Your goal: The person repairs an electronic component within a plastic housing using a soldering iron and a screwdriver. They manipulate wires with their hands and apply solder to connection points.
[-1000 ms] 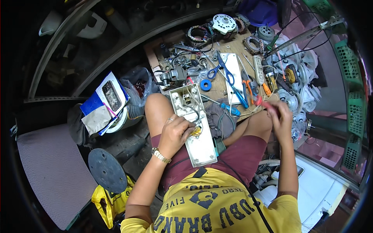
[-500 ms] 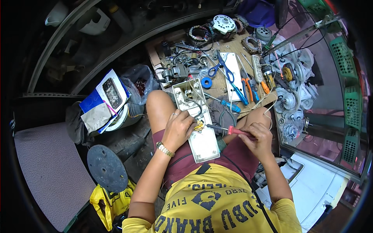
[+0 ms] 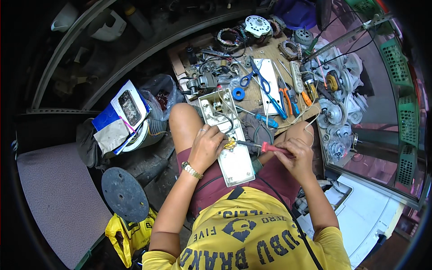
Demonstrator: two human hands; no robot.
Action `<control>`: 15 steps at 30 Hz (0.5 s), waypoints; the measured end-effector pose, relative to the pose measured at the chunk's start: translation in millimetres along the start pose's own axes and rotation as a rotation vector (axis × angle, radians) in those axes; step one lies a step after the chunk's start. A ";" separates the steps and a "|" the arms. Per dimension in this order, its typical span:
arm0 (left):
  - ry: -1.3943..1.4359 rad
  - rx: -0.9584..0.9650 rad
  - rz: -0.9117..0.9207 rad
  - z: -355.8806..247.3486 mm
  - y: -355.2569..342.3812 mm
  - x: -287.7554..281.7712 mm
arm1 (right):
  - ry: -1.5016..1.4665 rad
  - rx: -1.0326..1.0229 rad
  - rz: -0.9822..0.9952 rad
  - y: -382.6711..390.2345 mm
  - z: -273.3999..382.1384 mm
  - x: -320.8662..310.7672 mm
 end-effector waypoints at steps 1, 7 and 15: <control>-0.008 -0.001 0.010 0.3 0.0 0.7 | 0.001 -0.005 -0.003 -0.2 -0.1 0.2; -0.015 -0.001 0.023 2.6 0.8 3.0 | -0.008 -0.004 -0.006 -0.8 -0.5 2.1; -0.011 -0.008 0.021 4.4 1.3 5.0 | 0.001 0.005 0.005 -1.1 -0.1 2.1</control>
Point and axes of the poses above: each hand's wrist, its own y-axis away from the middle knuckle, its own x-axis out of the palm, z = x × y, the point moved 6 cm from there along -y, towards the middle knuckle, and after that the axes turned 1 degree about -x, right-handed, at the moved point
